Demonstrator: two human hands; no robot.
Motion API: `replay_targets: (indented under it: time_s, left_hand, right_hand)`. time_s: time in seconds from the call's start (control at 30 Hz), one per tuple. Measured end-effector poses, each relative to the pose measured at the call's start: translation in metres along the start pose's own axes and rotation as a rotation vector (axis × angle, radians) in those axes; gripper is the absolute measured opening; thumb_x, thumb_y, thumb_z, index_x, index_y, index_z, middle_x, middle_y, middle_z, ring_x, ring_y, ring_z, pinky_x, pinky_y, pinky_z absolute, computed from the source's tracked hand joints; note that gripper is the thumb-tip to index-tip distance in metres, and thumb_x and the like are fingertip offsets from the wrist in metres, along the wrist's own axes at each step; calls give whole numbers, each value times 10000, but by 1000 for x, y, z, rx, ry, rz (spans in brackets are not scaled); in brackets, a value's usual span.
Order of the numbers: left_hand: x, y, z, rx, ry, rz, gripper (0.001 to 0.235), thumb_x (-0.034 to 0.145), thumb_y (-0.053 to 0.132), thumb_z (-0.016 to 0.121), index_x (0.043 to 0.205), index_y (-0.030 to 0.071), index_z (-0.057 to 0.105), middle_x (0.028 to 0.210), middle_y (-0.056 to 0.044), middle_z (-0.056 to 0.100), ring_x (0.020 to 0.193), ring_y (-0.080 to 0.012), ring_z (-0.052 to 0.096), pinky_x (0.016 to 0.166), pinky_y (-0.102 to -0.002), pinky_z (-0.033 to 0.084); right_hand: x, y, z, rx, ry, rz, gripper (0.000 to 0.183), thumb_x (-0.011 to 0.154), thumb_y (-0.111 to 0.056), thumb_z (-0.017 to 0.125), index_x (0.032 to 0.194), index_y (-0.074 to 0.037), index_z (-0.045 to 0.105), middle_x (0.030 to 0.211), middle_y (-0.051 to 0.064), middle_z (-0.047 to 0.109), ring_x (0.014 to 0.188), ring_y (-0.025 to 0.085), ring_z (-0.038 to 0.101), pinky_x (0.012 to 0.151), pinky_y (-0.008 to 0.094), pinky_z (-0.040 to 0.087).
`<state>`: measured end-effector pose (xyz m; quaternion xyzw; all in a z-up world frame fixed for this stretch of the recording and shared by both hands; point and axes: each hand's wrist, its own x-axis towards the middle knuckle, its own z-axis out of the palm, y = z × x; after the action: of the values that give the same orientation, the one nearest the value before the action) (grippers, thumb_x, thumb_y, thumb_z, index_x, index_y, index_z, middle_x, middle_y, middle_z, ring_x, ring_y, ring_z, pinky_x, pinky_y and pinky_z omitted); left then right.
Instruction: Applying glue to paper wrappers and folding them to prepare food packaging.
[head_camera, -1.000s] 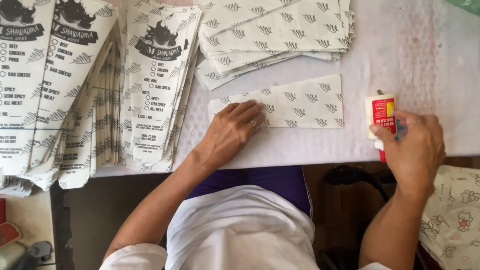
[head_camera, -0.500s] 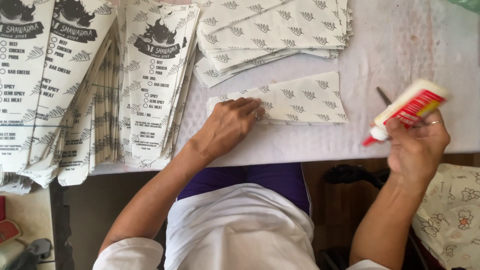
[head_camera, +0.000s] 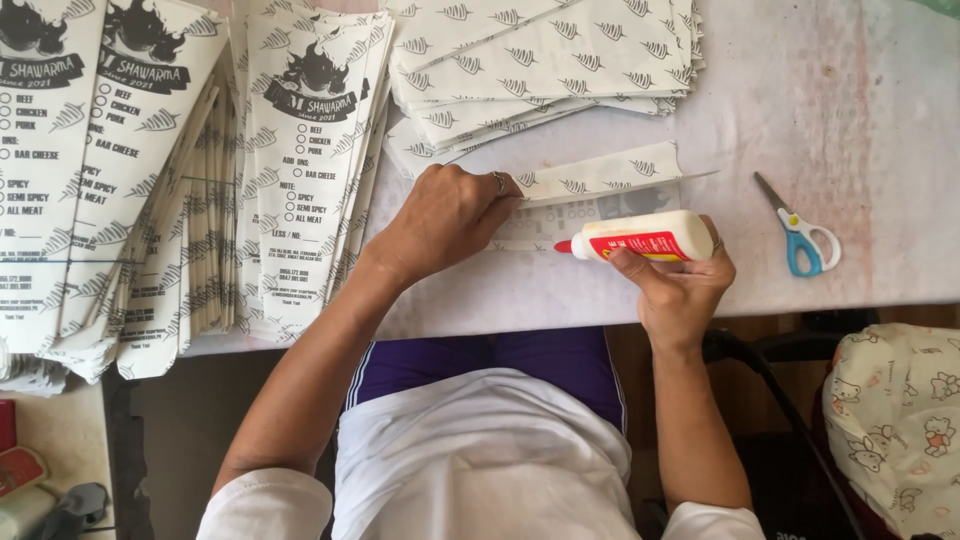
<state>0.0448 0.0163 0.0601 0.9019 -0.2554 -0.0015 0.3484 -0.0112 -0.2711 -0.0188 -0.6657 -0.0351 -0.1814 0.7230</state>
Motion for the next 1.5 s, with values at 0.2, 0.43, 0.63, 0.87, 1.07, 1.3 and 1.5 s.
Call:
replay_targets:
  time_s: [0.2,0.43,0.63,0.87,1.07,1.3,1.5]
  left_hand:
    - [0,0,1,-22,-28,-34,122,924,13,695,964,-82,759,584,-183,699,437,-279,694,481,-317,564]
    - [-6,-28,25,64,0,42,255,1030,181,613,863,24,726,581,-113,646,467,-401,529,487,-439,426]
    - [-4,-24,19,7,-5,45,237,1024,167,637,882,12,747,613,-79,687,436,-364,495,485,-415,414]
    - [2,-23,11,-59,-60,41,223,1035,167,624,954,11,760,647,-77,709,495,-277,610,508,-374,469]
    - [14,-21,5,-215,-51,-82,151,908,33,715,985,-86,765,591,-196,693,472,-292,701,491,-352,549]
    - [17,-34,-2,-319,-138,-166,204,922,149,717,1027,-10,790,663,-187,703,608,-345,715,622,-463,556]
    - [20,-40,-8,-395,-205,-210,245,947,227,688,1063,43,800,779,-187,749,722,-357,746,707,-472,573]
  right_hand:
    - [5,4,-51,-77,96,-52,514,711,77,923,1131,-57,659,1033,84,717,1035,166,700,1010,395,594]
    - [23,-33,-105,-137,307,-37,329,797,26,931,1017,-16,689,990,106,716,980,259,728,913,477,720]
    - [24,-37,-100,-160,285,-29,347,838,-9,917,1053,-26,645,1034,100,684,1066,288,722,1018,512,714]
    - [13,-12,-70,-63,246,5,488,777,35,903,1189,-10,644,1084,120,697,1021,240,693,929,447,679]
    - [-3,23,-3,50,145,-26,516,677,104,922,1120,-44,704,993,98,729,1050,219,725,992,413,587]
    - [-18,13,91,80,-14,5,468,660,90,937,1044,-4,687,945,113,722,1040,188,675,949,390,556]
    - [-21,-7,146,147,-71,70,426,689,74,932,1030,-18,695,940,89,729,1007,148,672,940,391,565]
